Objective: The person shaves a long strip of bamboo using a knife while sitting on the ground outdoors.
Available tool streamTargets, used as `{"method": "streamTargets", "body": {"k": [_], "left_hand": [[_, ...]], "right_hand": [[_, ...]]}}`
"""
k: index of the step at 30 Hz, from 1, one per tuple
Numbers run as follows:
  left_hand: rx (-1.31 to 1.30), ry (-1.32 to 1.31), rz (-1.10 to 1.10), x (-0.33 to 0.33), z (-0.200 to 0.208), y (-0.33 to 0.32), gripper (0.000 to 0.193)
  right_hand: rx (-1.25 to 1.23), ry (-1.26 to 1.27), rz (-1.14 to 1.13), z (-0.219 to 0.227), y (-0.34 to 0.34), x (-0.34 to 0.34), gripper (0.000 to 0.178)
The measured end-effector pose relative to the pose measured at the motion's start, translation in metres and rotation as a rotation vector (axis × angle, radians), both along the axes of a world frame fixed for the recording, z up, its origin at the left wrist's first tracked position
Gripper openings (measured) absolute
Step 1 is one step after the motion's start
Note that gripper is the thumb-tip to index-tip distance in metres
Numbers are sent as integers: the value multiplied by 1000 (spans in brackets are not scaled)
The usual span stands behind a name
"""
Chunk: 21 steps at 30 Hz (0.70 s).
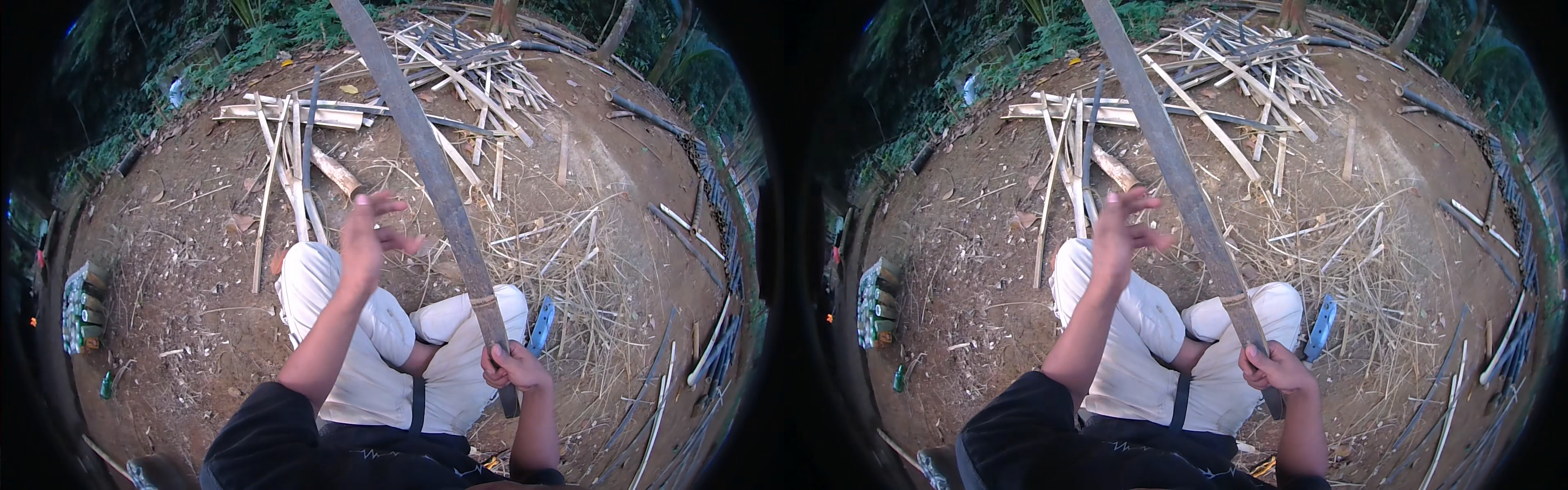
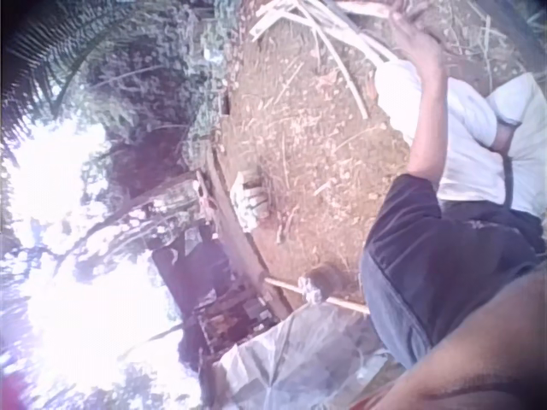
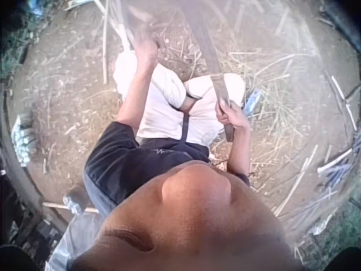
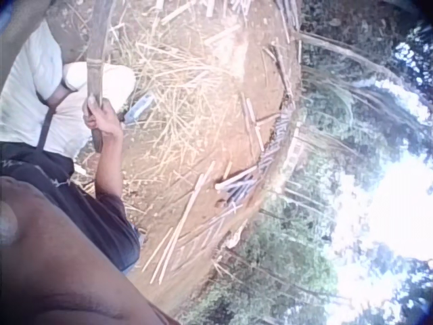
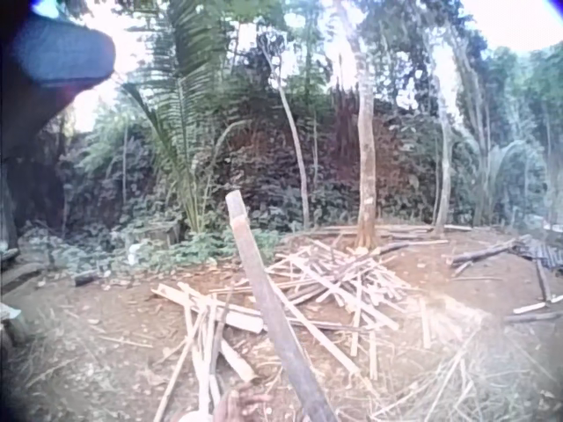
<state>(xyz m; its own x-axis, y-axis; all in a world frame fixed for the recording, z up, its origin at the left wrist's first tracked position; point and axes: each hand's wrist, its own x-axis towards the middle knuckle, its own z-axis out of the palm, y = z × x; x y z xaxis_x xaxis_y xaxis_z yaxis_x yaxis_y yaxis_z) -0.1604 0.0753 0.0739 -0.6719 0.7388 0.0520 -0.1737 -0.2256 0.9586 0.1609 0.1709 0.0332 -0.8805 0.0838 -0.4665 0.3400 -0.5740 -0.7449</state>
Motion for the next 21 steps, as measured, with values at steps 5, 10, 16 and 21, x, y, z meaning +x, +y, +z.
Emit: {"method": "streamTargets", "body": {"k": [5,10,16,21], "left_hand": [[-30,260,438,-36,-8,-15,48],[49,80,348,-77,36,-15,44],[85,-74,428,-198,77,-8,85],[515,-189,154,-232,123,-31,108]], "right_hand": [[-38,57,81,-15,-5,4,45],[275,-148,-5,-22,-9,5,47],[1283,-436,-434,-31,-7,0,34],[1745,-338,-648,-61,35,39,26]]}}
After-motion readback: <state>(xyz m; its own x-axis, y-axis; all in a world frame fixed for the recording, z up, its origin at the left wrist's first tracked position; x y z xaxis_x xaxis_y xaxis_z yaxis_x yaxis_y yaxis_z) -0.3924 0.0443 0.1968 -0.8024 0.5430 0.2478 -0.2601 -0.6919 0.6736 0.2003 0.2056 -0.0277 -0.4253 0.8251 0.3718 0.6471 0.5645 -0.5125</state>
